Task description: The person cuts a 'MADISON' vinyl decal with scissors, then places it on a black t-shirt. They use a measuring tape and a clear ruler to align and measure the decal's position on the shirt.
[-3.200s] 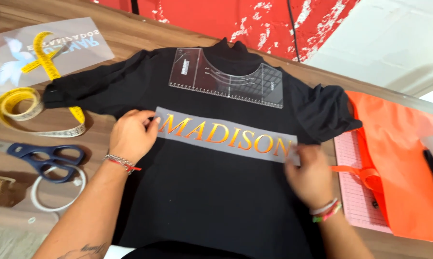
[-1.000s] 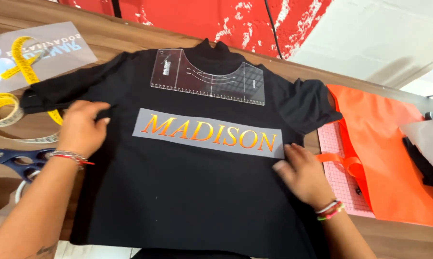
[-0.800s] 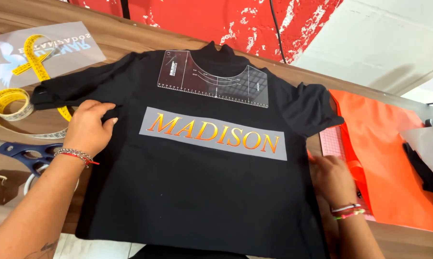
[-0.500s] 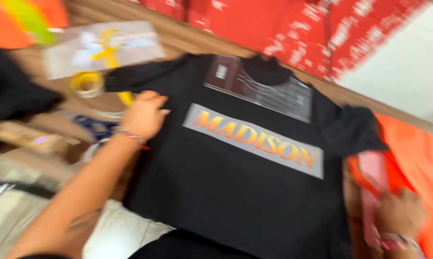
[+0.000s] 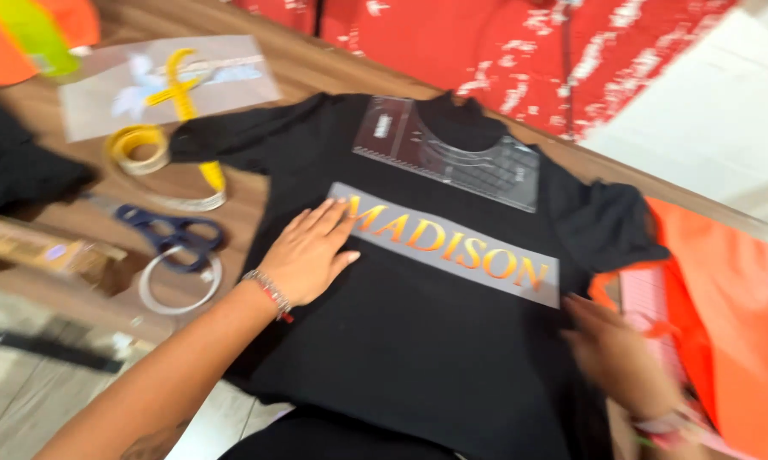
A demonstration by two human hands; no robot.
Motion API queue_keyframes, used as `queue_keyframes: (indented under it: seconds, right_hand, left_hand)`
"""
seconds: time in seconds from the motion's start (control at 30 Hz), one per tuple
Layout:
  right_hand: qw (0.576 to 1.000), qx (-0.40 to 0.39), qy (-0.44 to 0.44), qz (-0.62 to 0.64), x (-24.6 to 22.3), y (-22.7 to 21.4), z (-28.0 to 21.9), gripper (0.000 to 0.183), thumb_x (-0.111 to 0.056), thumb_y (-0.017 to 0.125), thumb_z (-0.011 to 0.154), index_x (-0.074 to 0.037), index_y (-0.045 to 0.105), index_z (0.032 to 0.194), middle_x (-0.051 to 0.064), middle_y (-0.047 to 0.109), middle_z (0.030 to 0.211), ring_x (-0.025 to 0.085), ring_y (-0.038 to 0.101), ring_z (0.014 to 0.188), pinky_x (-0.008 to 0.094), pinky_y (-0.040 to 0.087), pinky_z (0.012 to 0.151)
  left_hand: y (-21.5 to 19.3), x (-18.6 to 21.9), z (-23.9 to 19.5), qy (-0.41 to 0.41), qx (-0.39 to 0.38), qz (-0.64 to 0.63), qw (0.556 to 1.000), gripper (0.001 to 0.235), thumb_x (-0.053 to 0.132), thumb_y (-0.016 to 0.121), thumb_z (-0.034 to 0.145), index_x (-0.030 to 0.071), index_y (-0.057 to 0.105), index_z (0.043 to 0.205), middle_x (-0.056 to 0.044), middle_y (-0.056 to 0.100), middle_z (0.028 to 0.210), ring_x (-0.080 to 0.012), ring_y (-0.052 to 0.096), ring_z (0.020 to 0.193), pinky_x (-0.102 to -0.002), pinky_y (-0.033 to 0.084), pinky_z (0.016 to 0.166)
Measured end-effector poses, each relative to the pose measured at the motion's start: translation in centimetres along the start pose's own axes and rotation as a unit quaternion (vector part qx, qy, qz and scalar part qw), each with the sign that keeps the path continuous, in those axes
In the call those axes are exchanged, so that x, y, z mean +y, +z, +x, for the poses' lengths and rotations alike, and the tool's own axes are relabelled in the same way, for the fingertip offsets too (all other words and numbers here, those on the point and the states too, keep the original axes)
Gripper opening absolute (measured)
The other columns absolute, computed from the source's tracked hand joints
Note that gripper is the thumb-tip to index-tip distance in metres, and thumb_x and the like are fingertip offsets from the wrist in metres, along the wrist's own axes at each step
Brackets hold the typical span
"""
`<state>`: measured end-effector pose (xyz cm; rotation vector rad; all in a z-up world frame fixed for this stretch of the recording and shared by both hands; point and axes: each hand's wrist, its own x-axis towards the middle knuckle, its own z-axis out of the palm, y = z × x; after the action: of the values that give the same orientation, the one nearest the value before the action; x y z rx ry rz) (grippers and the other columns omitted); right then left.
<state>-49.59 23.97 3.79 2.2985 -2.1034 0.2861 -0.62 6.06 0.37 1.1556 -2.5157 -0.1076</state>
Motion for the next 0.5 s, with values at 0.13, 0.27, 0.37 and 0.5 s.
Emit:
queue_keyframes:
  seconds: [0.13, 0.27, 0.37, 0.5]
  right_hand:
    - [0.996, 0.017, -0.028, -0.079, -3.2, 2.7, 1.4, 0.067, -0.041, 0.063, 0.092, -0.010, 0.051, 0.150, 0.015, 0.056, 0.151, 0.031, 0.056, 0.136, 0.043, 0.045, 0.112]
    - [0.990, 0.074, -0.003, -0.123, -4.5, 3.5, 1.2, 0.062, -0.046, 0.058, 0.094, -0.012, 0.056, 0.146, 0.028, 0.057, 0.144, 0.041, 0.057, 0.133, 0.047, 0.047, 0.110]
    - [0.987, 0.112, -0.001, -0.112, -5.1, 3.8, 1.3, 0.060, -0.045, 0.060, 0.092, -0.020, 0.059, 0.147, 0.027, 0.063, 0.138, 0.039, 0.063, 0.127, 0.045, 0.050, 0.108]
    - [0.975, 0.164, 0.017, -0.150, -1.4, 7.4, 0.9, 0.067, -0.053, 0.063, 0.085, -0.034, 0.059, 0.150, 0.021, 0.069, 0.141, 0.036, 0.072, 0.119, 0.045, 0.058, 0.103]
  left_hand:
    - [-0.1, 1.2, -0.2, -0.005, -0.032, -0.014, 0.999, 0.067, 0.053, 0.039, 0.103, 0.012, 0.036, 0.157, -0.006, 0.028, 0.168, -0.0243, 0.025, 0.154, -0.049, 0.017, 0.122]
    - [0.1, 1.2, -0.4, -0.043, 0.081, 0.046, 0.995, 0.061, 0.048, 0.051, 0.096, 0.011, 0.053, 0.145, -0.018, 0.045, 0.155, -0.0382, 0.041, 0.143, -0.056, 0.027, 0.119]
    - [-0.4, 0.6, -0.7, -0.098, 0.136, 0.070, 0.983, 0.055, 0.040, 0.061, 0.088, 0.008, 0.060, 0.133, -0.022, 0.061, 0.136, -0.0372, 0.056, 0.128, -0.054, 0.034, 0.112]
    - [-1.0, 0.5, -0.1, -0.098, 0.153, 0.010, 0.983, 0.044, 0.034, 0.067, 0.081, 0.012, 0.064, 0.118, -0.010, 0.070, 0.119, -0.0289, 0.062, 0.119, -0.051, 0.035, 0.104]
